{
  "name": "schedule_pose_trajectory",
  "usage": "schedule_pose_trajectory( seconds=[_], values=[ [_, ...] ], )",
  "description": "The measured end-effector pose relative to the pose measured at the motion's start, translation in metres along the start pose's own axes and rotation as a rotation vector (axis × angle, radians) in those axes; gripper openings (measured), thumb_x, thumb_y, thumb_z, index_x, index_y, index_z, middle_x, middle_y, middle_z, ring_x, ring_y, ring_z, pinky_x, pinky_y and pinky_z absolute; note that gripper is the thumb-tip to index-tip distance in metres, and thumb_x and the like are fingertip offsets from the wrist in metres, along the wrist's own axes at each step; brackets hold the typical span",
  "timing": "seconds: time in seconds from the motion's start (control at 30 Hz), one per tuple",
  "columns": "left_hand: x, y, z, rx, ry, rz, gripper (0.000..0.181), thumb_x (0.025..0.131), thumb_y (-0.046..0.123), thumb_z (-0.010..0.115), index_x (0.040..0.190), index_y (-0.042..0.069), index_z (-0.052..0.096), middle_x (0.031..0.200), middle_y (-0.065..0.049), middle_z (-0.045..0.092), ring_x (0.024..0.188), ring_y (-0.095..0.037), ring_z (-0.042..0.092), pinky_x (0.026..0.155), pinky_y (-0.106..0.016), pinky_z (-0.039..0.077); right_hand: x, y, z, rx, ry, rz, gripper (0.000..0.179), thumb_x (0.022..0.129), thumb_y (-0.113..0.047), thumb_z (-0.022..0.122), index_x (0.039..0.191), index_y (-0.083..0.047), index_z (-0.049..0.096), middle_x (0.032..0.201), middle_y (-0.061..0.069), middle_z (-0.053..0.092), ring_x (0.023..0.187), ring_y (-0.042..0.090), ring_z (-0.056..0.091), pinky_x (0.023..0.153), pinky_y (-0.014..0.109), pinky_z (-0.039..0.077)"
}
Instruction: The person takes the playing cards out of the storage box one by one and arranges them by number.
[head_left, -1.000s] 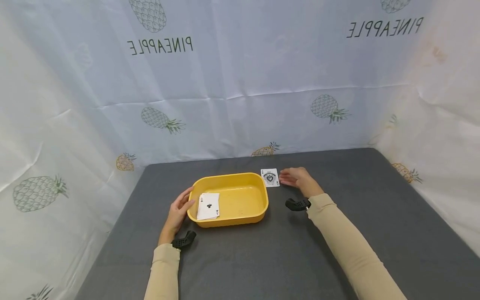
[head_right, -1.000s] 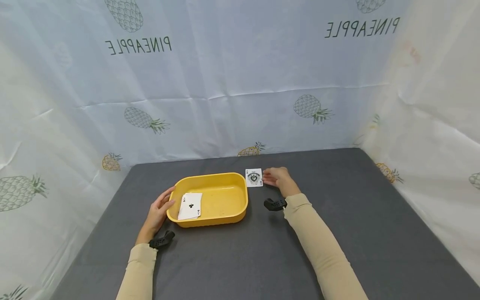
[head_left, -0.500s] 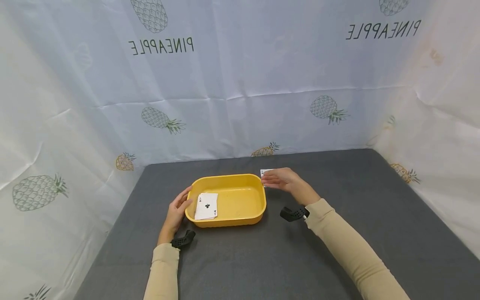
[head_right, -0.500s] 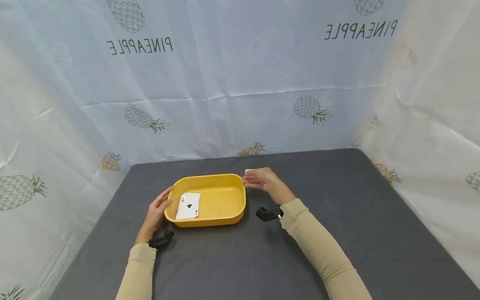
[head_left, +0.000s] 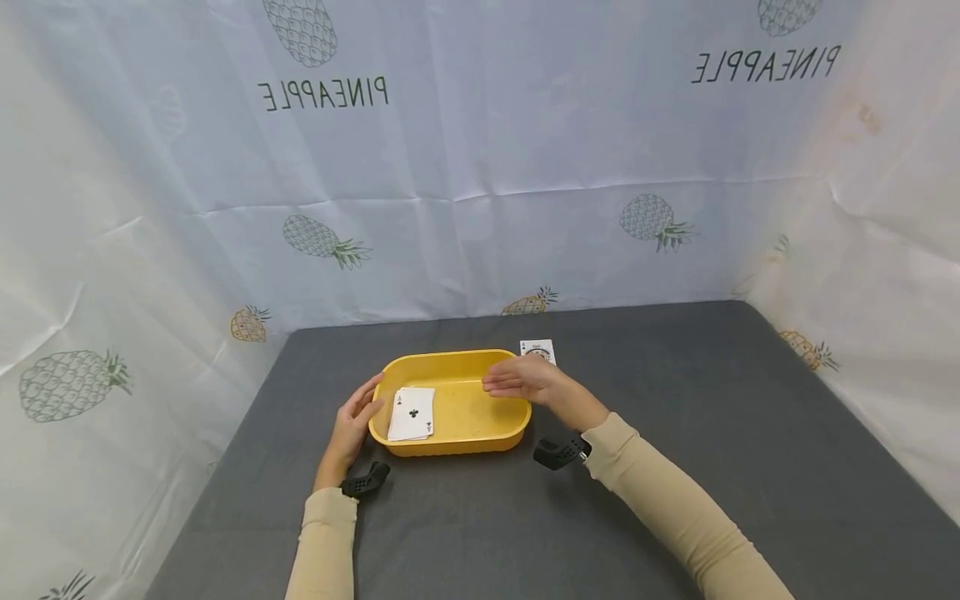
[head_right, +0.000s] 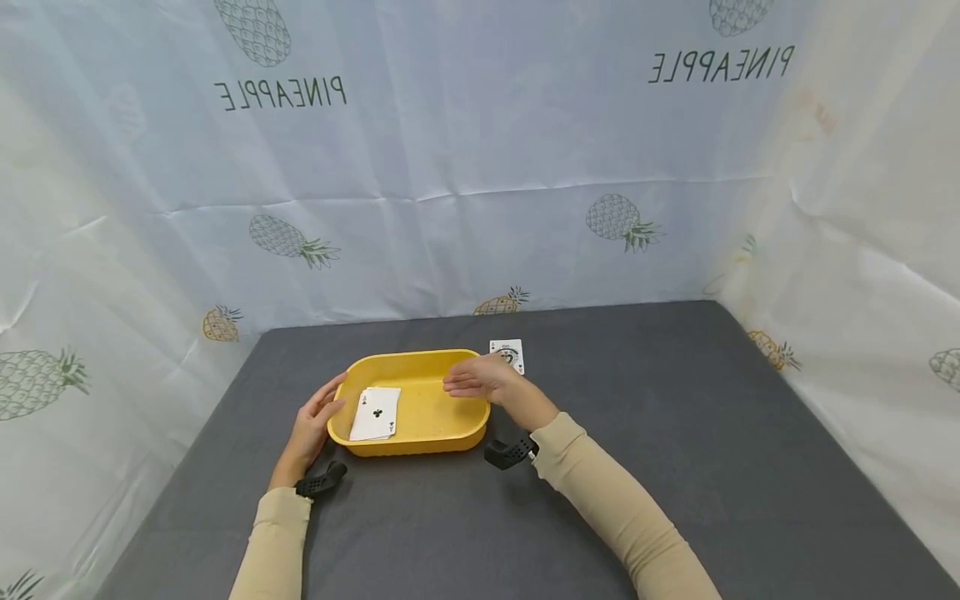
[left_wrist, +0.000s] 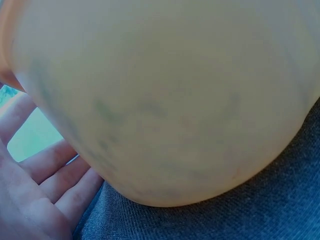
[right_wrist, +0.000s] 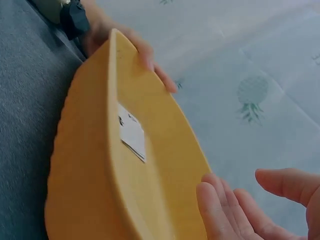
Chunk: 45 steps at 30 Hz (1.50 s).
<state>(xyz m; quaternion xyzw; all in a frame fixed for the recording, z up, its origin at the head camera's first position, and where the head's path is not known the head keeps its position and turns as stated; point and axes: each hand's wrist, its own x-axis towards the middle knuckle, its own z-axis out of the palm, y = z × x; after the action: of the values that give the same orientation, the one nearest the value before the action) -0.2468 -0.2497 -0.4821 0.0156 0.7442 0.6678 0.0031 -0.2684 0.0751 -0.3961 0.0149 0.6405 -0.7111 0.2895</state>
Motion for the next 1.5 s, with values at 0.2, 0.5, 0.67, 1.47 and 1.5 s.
schedule_pose_trajectory(
  seconds=[0.2, 0.5, 0.67, 1.47, 1.5],
  values=[
    [0.001, -0.001, -0.001, -0.011, -0.008, 0.006, 0.051, 0.099, 0.015, 0.052, 0.147, 0.012, 0.039, 0.150, -0.020, 0.040, 0.106, 0.013, 0.055, 0.088, -0.008, 0.047, 0.011, 0.009, 0.019, -0.042, -0.022, -0.017, 0.038, 0.095, -0.008, 0.056, 0.128, 0.012, 0.055, 0.130, 0.027, 0.060, 0.113, 0.032, 0.066, 0.107, 0.047, 0.043],
    [0.001, -0.004, 0.000, -0.017, -0.001, 0.022, 0.050, 0.098, 0.017, 0.054, 0.146, 0.011, 0.042, 0.129, 0.004, 0.054, 0.107, 0.009, 0.056, 0.089, -0.010, 0.047, 0.034, 0.022, 0.043, 0.008, 0.056, 0.073, 0.036, 0.091, 0.000, 0.059, 0.124, 0.015, 0.056, 0.093, 0.019, 0.073, 0.076, 0.019, 0.071, 0.090, 0.040, 0.055],
    [0.002, -0.003, 0.000, -0.011, -0.004, 0.013, 0.050, 0.098, 0.016, 0.053, 0.146, 0.012, 0.040, 0.144, -0.013, 0.047, 0.106, 0.012, 0.055, 0.089, -0.009, 0.046, 0.039, 0.030, 0.054, 0.032, 0.064, 0.110, 0.034, 0.090, 0.001, 0.060, 0.121, 0.015, 0.058, 0.120, 0.032, 0.063, 0.085, 0.027, 0.072, 0.090, 0.040, 0.055],
    [0.000, -0.002, 0.001, -0.001, 0.003, 0.007, 0.049, 0.099, 0.015, 0.052, 0.146, 0.012, 0.040, 0.147, -0.021, 0.043, 0.105, 0.012, 0.055, 0.088, -0.008, 0.046, 0.043, 0.041, 0.087, 0.139, 0.060, 0.176, 0.034, 0.091, -0.006, 0.059, 0.122, 0.010, 0.058, 0.127, 0.031, 0.059, 0.114, 0.037, 0.064, 0.099, 0.044, 0.051],
    [0.000, -0.002, 0.001, -0.002, 0.003, 0.009, 0.049, 0.099, 0.015, 0.052, 0.146, 0.012, 0.040, 0.147, -0.021, 0.043, 0.105, 0.012, 0.055, 0.088, -0.009, 0.046, 0.044, 0.040, 0.088, 0.154, 0.064, 0.185, 0.035, 0.091, -0.005, 0.060, 0.122, 0.011, 0.058, 0.127, 0.031, 0.060, 0.113, 0.037, 0.064, 0.098, 0.044, 0.051]
  ],
)
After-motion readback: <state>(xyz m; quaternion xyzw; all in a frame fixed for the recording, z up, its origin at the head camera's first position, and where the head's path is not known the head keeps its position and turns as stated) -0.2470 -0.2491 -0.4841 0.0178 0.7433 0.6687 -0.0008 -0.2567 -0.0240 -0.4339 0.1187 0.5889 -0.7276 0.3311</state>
